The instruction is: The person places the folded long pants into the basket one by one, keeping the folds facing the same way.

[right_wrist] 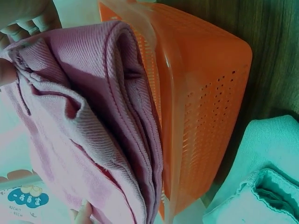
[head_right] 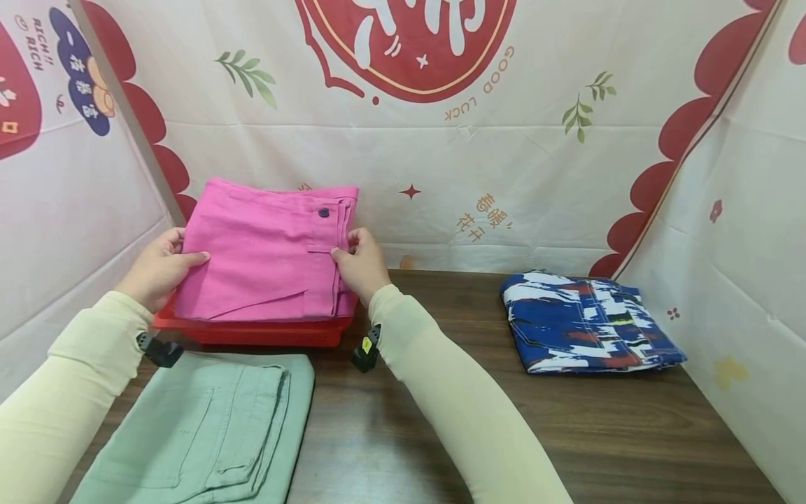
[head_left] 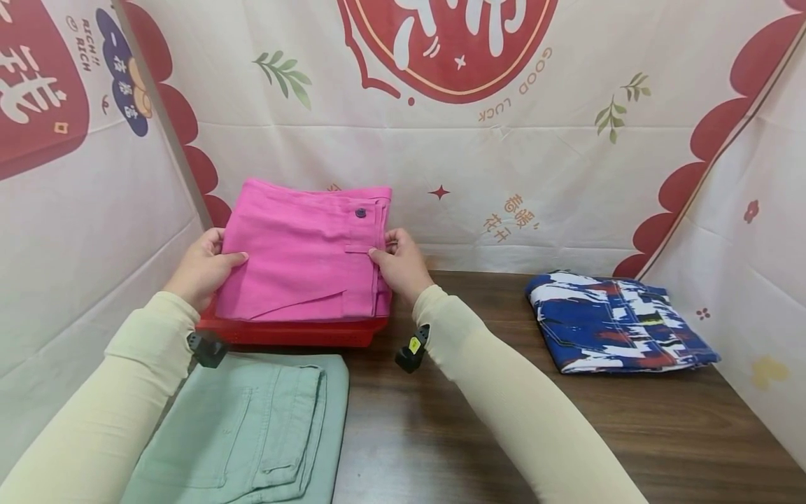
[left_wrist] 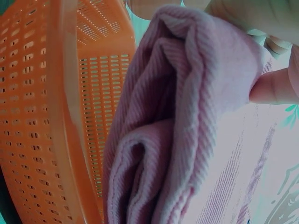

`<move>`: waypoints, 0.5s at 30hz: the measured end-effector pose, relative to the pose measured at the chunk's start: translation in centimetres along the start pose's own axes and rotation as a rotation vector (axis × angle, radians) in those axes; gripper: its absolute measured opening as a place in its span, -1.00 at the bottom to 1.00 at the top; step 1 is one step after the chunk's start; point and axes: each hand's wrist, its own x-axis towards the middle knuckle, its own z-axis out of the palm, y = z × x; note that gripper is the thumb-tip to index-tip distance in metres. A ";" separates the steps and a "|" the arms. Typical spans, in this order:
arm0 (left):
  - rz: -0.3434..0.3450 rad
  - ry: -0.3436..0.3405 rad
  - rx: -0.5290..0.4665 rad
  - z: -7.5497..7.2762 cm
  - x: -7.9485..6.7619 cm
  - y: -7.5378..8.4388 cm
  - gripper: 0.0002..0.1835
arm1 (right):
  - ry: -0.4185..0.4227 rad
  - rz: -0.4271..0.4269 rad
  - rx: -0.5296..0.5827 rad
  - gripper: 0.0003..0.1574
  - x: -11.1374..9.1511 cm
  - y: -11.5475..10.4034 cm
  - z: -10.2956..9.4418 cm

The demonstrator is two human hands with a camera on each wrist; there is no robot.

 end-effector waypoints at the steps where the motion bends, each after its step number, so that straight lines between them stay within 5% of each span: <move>1: -0.001 0.000 0.002 0.0 0.0 0.0 -0.78 | -0.003 0.002 -0.003 -0.72 0.0 0.1 0.0; 15: -0.020 0.015 0.046 -0.6 0.7 -0.8 -0.60 | -0.012 0.000 0.012 -0.70 0.2 0.6 0.8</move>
